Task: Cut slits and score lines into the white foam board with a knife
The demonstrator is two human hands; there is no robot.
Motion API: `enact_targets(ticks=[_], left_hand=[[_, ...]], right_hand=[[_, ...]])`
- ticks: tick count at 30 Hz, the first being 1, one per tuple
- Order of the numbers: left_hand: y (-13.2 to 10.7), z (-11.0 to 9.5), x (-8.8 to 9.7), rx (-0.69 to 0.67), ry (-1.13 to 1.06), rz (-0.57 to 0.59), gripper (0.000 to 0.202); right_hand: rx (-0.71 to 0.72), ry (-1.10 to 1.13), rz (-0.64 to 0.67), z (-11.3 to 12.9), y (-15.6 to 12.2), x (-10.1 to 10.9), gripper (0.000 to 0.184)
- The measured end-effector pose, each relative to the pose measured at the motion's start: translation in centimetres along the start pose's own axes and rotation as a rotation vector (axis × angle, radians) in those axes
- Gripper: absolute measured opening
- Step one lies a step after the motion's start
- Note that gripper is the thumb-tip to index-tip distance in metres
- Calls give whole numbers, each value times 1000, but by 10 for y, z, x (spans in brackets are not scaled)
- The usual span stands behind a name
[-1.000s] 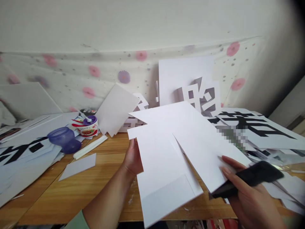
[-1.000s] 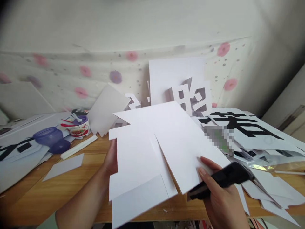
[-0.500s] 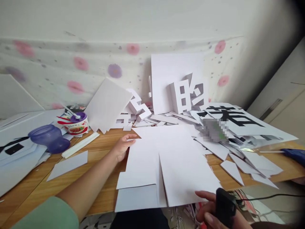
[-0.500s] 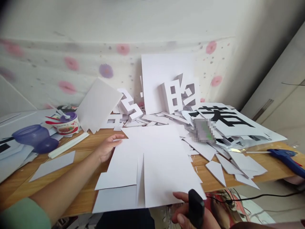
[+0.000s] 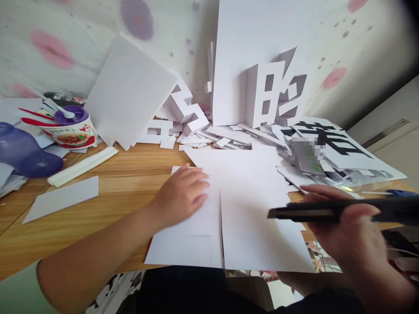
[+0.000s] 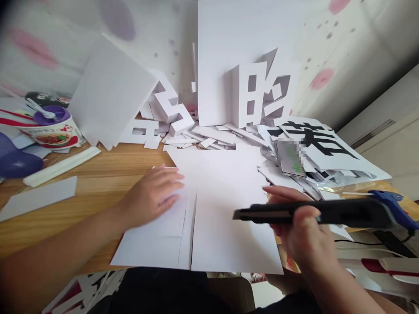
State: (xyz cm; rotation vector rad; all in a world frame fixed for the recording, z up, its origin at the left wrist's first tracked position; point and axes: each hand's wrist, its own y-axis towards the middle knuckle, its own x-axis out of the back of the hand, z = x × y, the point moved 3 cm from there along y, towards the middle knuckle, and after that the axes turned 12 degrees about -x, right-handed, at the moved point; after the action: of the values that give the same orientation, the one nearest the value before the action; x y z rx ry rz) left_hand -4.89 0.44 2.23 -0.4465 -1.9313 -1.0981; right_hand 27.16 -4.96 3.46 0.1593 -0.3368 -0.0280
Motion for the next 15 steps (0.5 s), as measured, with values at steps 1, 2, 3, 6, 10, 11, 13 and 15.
enact_targets(ticks=[1, 2, 3, 6, 10, 11, 13, 15], left_hand=[[-2, -14, -6, -106, 119, 51, 17], [-5, -24, -12, -167, 197, 79, 20], [-7, -31, -18, -190, 237, 109, 23], [-15, -37, -33, -198, 288, 190, 34], [-22, -33, -43, -206, 337, 251, 41], [-23, -32, -44, -199, 340, 253, 42], [-26, -32, -46, -197, 335, 256, 48], [-27, -32, -47, -206, 334, 257, 55]], right_hand=[[-64, 119, -12, -2, 16, -12, 61], [-82, 222, 16, -3, 30, -26, 65], [-61, 297, 85, -2, 43, -40, 69], [-70, 378, 234, 0, 75, -77, 69], [-146, 349, 292, -8, 96, -109, 35], [-143, 326, 290, -11, 98, -113, 29], [-112, 249, 278, -18, 96, -116, 22], [-60, 114, 272, -24, 92, -115, 19]])
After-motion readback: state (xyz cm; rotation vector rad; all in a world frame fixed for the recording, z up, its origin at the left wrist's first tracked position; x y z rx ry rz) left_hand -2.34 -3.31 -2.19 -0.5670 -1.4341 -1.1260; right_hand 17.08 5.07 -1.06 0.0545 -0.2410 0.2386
